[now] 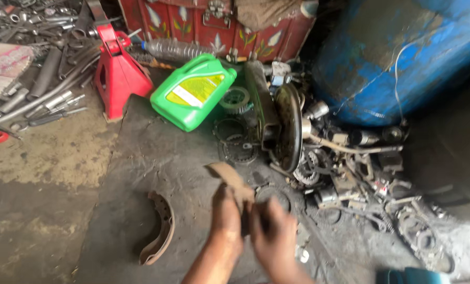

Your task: The person holds and works on brake shoes by hand and using a small metal tool to manipulate the surfaces.

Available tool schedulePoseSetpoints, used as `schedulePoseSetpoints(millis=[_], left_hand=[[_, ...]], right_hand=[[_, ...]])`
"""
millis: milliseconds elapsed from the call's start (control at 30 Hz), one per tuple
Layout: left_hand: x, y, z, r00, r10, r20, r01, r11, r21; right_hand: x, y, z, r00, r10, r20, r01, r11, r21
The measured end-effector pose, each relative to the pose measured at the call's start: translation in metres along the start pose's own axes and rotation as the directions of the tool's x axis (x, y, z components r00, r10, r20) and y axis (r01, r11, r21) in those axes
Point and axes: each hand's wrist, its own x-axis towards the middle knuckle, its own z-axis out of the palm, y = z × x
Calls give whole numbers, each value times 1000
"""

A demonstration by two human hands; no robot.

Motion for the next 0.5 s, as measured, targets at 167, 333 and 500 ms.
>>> schedulePoseSetpoints(millis=[167, 333, 500], left_hand=[[-11, -7, 5, 992, -79, -97, 82, 996, 30], [4, -17, 0, 998, 63, -13, -61, 994, 87], [-6, 10, 12, 997, 75, -20, -73, 994, 87]], right_hand=[[7, 5, -6, 999, 42, 13, -42, 999, 11], [6, 2, 1, 999, 28, 29, -26, 998, -49], [5, -4, -4, 996, -1, -86, 5, 999, 47]])
